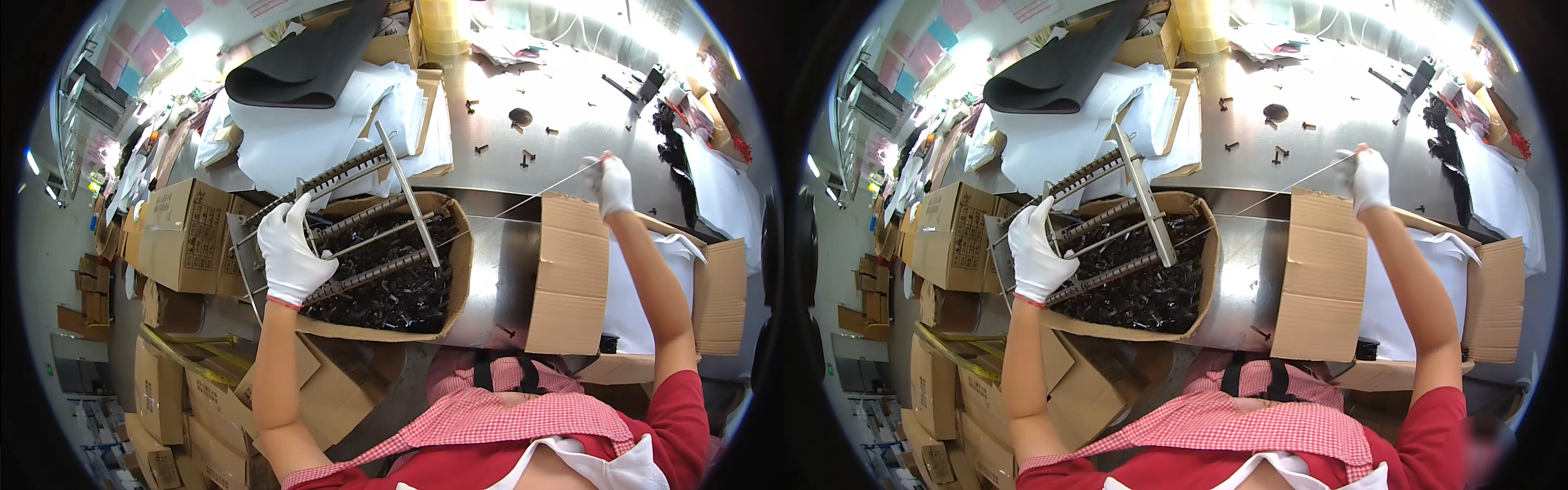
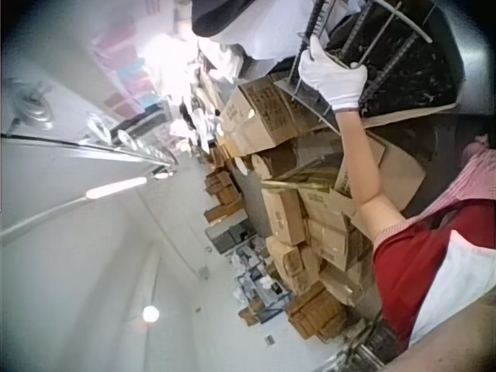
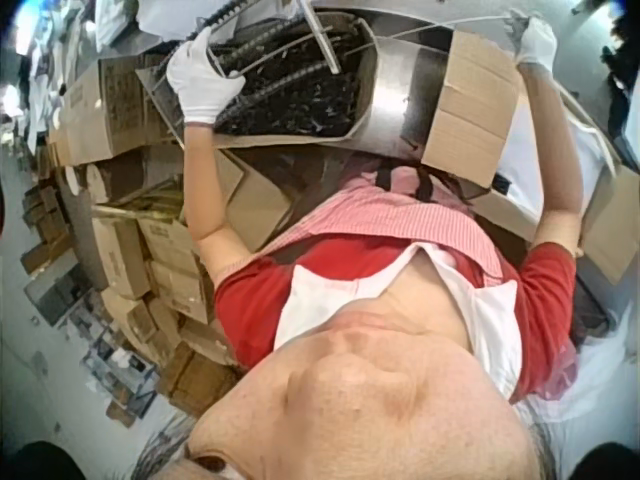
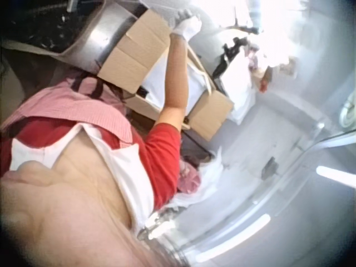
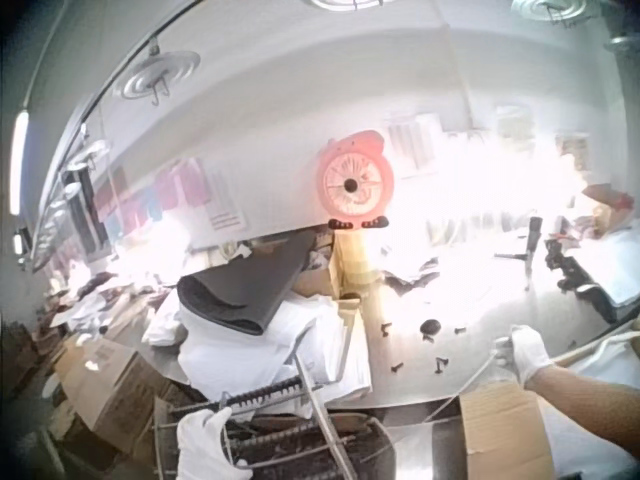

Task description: The person repeatedly picks up small black plastic components from a cardboard box and inserts them into slots on a metal rack. They carry the loaded rack to a storage area, return with an empty rack, and continue the assembly process.

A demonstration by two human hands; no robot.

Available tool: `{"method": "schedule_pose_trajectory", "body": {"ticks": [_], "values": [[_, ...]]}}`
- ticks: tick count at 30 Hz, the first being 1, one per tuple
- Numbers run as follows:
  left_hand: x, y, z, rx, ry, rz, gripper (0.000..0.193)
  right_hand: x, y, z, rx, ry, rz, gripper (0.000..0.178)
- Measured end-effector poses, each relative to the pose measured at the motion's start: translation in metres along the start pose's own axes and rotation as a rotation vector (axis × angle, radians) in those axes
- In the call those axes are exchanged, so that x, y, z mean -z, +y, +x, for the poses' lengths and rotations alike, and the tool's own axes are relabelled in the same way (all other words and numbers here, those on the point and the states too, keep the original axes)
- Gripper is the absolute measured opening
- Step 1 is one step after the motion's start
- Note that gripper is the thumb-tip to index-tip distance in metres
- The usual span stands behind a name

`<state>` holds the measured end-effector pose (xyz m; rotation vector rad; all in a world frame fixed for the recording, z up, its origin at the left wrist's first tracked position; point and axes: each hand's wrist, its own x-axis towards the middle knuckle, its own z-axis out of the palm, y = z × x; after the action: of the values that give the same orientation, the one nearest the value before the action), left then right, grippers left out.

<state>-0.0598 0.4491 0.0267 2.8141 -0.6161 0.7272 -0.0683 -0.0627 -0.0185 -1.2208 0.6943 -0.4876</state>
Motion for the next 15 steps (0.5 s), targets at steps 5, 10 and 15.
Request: {"method": "schedule_pose_trajectory", "body": {"ticks": [5,10,15], "values": [[0.004,0.027,0.002,-0.11,-0.047,-0.095,0.089,-0.098,0.01,-0.045,-0.112,-0.29,-0.252,0.027],[0.002,0.04,-0.007,-0.192,-0.072,-0.147,0.087,-0.149,0.015,-0.104,0.14,-0.72,-0.606,0.029],[-0.002,0.01,-0.036,-0.137,-0.194,-0.116,0.09,-0.072,0.026,-0.029,0.26,-0.402,-0.684,0.033]]}}
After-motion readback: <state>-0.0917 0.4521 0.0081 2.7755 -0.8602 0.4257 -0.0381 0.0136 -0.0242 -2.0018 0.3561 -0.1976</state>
